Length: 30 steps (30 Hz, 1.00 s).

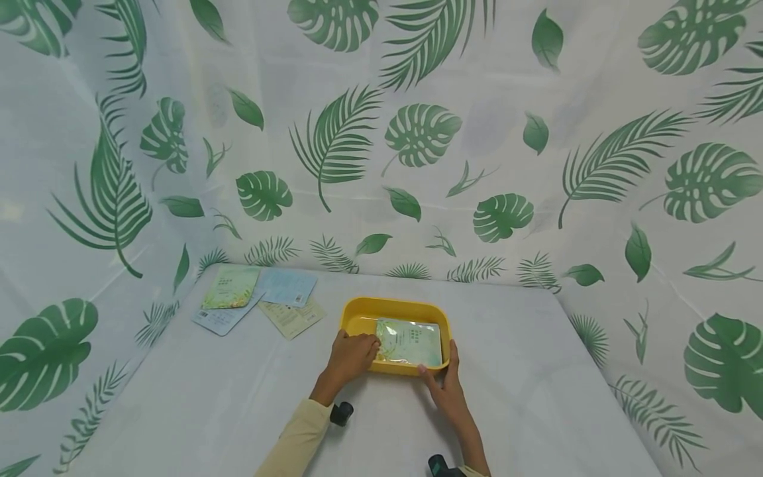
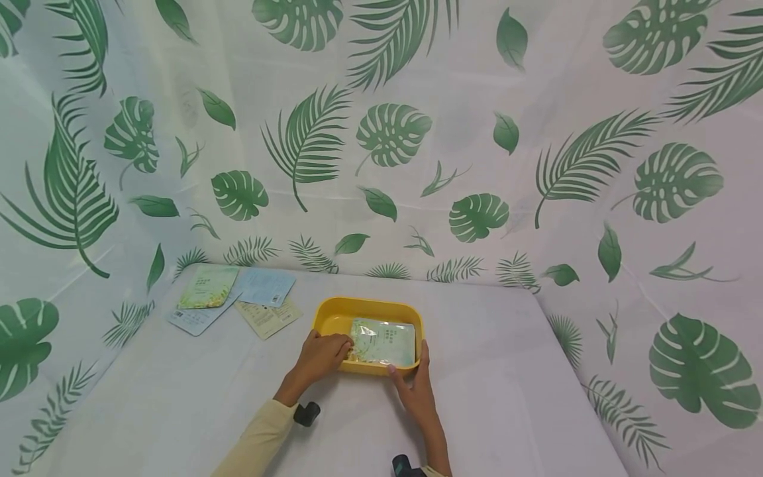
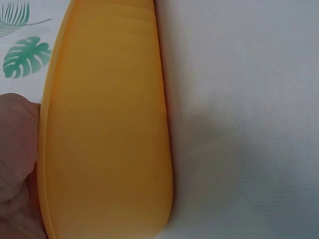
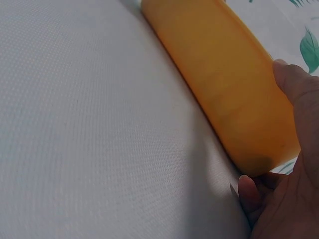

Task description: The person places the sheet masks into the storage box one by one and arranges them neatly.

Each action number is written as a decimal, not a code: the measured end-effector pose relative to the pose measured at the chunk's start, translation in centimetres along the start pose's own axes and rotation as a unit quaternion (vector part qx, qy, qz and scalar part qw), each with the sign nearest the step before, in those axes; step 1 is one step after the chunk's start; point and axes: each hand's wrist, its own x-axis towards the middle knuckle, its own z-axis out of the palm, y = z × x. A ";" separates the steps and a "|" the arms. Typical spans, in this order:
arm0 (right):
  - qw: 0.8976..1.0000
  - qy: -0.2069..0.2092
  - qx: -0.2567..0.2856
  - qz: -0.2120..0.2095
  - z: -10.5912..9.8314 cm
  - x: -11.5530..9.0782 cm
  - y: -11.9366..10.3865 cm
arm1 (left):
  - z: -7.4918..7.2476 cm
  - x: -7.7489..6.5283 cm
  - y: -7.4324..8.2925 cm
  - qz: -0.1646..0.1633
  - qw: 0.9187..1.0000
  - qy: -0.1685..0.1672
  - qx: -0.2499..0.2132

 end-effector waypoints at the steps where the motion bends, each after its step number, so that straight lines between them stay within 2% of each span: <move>1: 1.000 0.000 -0.001 0.000 0.0 0.0 0.0 | 0.0 0.0 0.0 0.003 1.000 0.003 -0.002; 8: 1.000 0.001 -0.001 0.004 0.0 0.0 -0.2 | 0.1 0.1 -0.2 0.016 1.000 0.020 -0.004; 14: 1.000 0.000 -0.004 0.012 0.0 0.0 -0.3 | 0.0 0.1 -0.1 0.005 1.000 0.009 -0.008; 22: 1.000 -0.004 -0.005 0.009 0.0 0.0 -0.2 | 0.1 0.0 -0.3 0.012 1.000 0.010 0.002; 30: 1.000 -0.003 -0.004 0.010 0.1 0.1 -0.2 | 0.4 0.3 -0.4 0.005 1.000 0.004 0.005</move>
